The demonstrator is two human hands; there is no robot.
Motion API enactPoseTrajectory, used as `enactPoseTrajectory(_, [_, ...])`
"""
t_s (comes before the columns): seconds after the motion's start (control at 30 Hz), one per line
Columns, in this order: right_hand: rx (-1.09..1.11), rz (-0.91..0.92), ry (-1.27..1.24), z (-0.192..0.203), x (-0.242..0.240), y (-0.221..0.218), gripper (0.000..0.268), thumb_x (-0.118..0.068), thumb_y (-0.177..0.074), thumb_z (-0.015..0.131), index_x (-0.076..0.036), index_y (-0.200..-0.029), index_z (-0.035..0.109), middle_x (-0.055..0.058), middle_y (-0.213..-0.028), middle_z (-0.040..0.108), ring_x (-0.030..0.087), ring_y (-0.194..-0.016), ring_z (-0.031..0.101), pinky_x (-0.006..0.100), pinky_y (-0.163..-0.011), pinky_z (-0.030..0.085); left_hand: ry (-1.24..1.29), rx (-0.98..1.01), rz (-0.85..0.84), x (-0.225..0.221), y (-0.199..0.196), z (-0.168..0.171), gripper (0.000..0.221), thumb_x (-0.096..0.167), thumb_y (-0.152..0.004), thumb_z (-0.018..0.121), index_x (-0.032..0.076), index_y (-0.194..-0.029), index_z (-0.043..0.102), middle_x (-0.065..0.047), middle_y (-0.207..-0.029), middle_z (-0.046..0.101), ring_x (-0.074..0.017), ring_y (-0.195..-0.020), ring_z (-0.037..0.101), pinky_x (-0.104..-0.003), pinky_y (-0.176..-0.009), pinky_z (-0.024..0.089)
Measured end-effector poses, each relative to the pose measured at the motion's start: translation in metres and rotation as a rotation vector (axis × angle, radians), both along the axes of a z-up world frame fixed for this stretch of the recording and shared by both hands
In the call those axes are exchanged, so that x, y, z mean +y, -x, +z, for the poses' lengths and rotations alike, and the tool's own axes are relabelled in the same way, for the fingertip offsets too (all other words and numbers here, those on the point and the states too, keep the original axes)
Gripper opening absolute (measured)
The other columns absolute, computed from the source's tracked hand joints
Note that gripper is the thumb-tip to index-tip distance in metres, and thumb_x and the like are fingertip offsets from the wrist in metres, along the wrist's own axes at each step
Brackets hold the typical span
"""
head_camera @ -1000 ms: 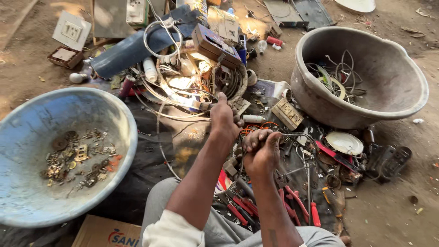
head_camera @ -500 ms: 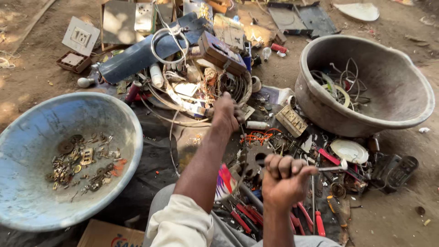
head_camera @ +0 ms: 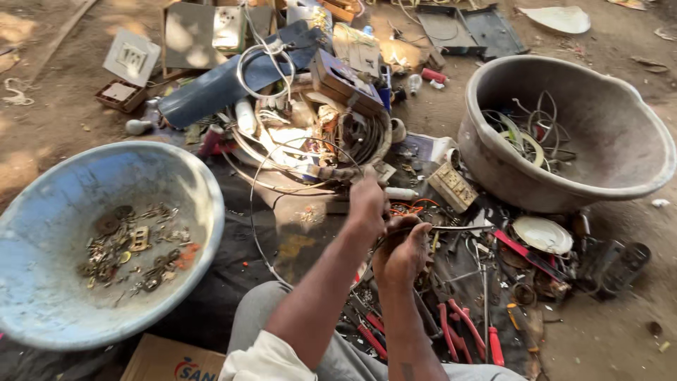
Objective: The person uses a hammer and other tools to break apart and extract copper wiring and metal components from a large gear and various electronic scrap pieces on the ground.
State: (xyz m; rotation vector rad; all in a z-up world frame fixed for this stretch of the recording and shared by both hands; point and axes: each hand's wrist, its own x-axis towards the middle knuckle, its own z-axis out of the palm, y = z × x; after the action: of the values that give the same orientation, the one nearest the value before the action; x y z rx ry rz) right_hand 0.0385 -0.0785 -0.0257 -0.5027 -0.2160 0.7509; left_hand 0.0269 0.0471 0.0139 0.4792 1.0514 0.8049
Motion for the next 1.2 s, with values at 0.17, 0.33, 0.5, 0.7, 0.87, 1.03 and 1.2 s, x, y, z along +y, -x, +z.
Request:
enactPoseTrajectory(0.17, [-0.023, -0.087, 0.093, 0.010, 0.001, 0.010, 0.042, -0.048, -0.105, 0.055, -0.008, -0.092, 0.051, 0.003, -0.070, 0.042, 0.017, -0.065, 0.039, 0.033, -0.063, 0.038, -0.005, 0.055, -0.077, -0.002, 0.012, -0.004, 0.056, 0.047, -0.106, 0.041, 0.006, -0.069, 0.052, -0.007, -0.050, 0.042, -0.0202, -0.035, 0.037, -0.038, -0.033, 0.029])
enactPoseTrajectory(0.33, [-0.156, -0.172, 0.070, 0.021, -0.009, 0.018, 0.040, -0.044, -0.109, 0.052, -0.008, -0.092, 0.051, 0.003, -0.074, 0.044, 0.018, -0.069, 0.043, 0.035, -0.066, 0.040, 0.002, 0.045, -0.154, 0.000, 0.014, 0.009, 0.052, 0.045, -0.108, 0.046, 0.006, -0.074, 0.055, -0.001, -0.051, 0.042, -0.0166, -0.036, 0.037, -0.035, -0.034, 0.030])
enactPoseTrajectory(0.5, [-0.200, -0.228, -0.053, 0.028, -0.026, 0.023, 0.041, -0.046, -0.110, 0.051, -0.008, -0.093, 0.051, 0.002, -0.075, 0.046, 0.017, -0.068, 0.045, 0.037, -0.070, 0.044, 0.062, 0.073, -0.196, 0.003, 0.011, 0.012, 0.049, 0.042, -0.109, 0.043, 0.004, -0.080, 0.056, -0.002, -0.053, 0.044, -0.0154, -0.039, 0.038, -0.034, -0.035, 0.033])
enactPoseTrajectory(0.7, [-0.220, -0.182, 0.013, 0.048, -0.018, 0.022, 0.035, -0.045, -0.103, 0.054, -0.010, -0.097, 0.052, 0.005, -0.081, 0.052, 0.020, -0.076, 0.051, 0.038, -0.074, 0.046, 0.006, 0.061, -0.097, 0.002, 0.008, 0.014, 0.047, 0.043, -0.107, 0.046, 0.006, -0.080, 0.057, -0.002, -0.058, 0.047, -0.0152, -0.040, 0.040, -0.035, -0.033, 0.032])
enactPoseTrajectory(0.87, [0.135, -0.111, 0.162, 0.041, -0.002, 0.031, 0.041, -0.047, -0.093, 0.048, -0.007, -0.099, 0.057, 0.011, -0.087, 0.064, 0.025, -0.081, 0.062, 0.039, -0.080, 0.054, 0.109, 0.105, -0.024, 0.010, 0.014, 0.011, 0.057, 0.052, -0.107, 0.041, 0.006, -0.073, 0.048, -0.003, -0.055, 0.037, -0.0155, -0.036, 0.034, -0.034, -0.031, 0.024])
enactPoseTrajectory(1.03, [0.104, -0.133, 0.127, 0.005, 0.003, 0.012, 0.051, -0.058, -0.107, 0.043, -0.010, -0.088, 0.050, 0.004, -0.070, 0.047, 0.018, -0.062, 0.046, 0.034, -0.059, 0.042, 0.057, 0.064, 0.015, 0.017, 0.000, -0.008, 0.048, 0.043, -0.107, 0.046, 0.006, -0.077, 0.050, -0.002, -0.056, 0.040, -0.0150, -0.037, 0.035, -0.034, -0.032, 0.031])
enactPoseTrajectory(1.2, [0.134, -0.196, 0.130, 0.010, -0.008, 0.012, 0.057, -0.060, -0.109, 0.032, -0.013, -0.082, 0.050, 0.001, -0.062, 0.040, 0.016, -0.055, 0.037, 0.033, -0.055, 0.036, 0.065, 0.058, -0.012, 0.027, -0.001, -0.012, 0.042, 0.039, -0.109, 0.044, 0.006, -0.087, 0.056, 0.000, -0.062, 0.042, -0.0113, -0.040, 0.034, -0.032, -0.033, 0.029])
